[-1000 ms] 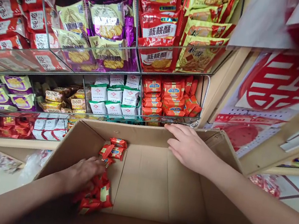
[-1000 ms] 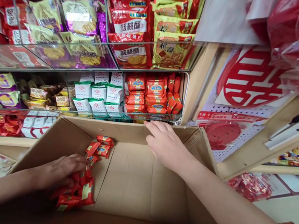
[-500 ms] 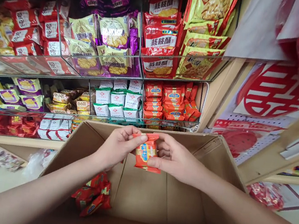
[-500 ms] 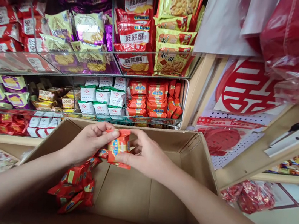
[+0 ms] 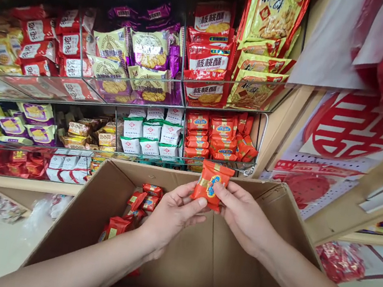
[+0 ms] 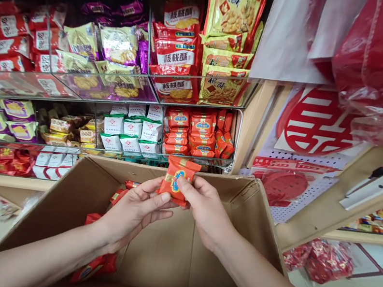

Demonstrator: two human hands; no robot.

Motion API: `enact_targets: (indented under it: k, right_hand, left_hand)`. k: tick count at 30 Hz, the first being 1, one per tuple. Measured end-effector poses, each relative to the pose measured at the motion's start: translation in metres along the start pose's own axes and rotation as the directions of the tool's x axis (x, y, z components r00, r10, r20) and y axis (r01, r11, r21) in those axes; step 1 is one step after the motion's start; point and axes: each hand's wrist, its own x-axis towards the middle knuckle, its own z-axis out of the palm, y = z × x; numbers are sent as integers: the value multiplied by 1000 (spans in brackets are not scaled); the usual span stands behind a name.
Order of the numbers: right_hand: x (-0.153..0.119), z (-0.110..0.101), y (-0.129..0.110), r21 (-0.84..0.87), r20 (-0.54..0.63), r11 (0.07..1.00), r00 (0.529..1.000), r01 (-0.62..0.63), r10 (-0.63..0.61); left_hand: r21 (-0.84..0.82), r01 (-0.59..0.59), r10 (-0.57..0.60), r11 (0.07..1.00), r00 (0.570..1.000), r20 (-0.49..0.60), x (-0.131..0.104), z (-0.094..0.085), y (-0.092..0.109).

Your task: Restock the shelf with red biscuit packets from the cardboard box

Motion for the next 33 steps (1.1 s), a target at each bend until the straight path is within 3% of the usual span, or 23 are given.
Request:
enact_targets:
  k: [4,7,9,15,19,23,27,33]
  right_hand:
    - [3,-4,-6,-100,-54,993,996,65,-70]
    - [4,-8,-10,-130,-101,990,992,61,-74]
    - [4,-12,-9,-187,-86,982,996,-8,-8]
    - [3,-20,0,-378,-3,915,988,-143,153]
    - [2,-25,2,-441,53,886,982,-140,182]
    - [1,-31,5,-557,94,825,979,-97,179]
    - [-1,-30,7,-667,139,745,977,-29,162]
    - [-7,-26,6,-755,234,649,963,93,134]
  left_hand:
    - [-105,-46,38,993,997,-74,8,8,5]
    - [-123,-120,101,985,983,-153,21,12,23]
    - [-96,-170,147,981,967,-206,34,14,39]
    - [-7,-172,165,985,952,-260,87,13,79]
    - [-96,-153,110,984,927,-358,121,16,94]
    - [-170,-215,123,962,892,-434,145,22,105]
    - [-258,-305,121,917,827,-550,154,31,109]
    - [-169,-348,173,922,761,-625,142,41,101]
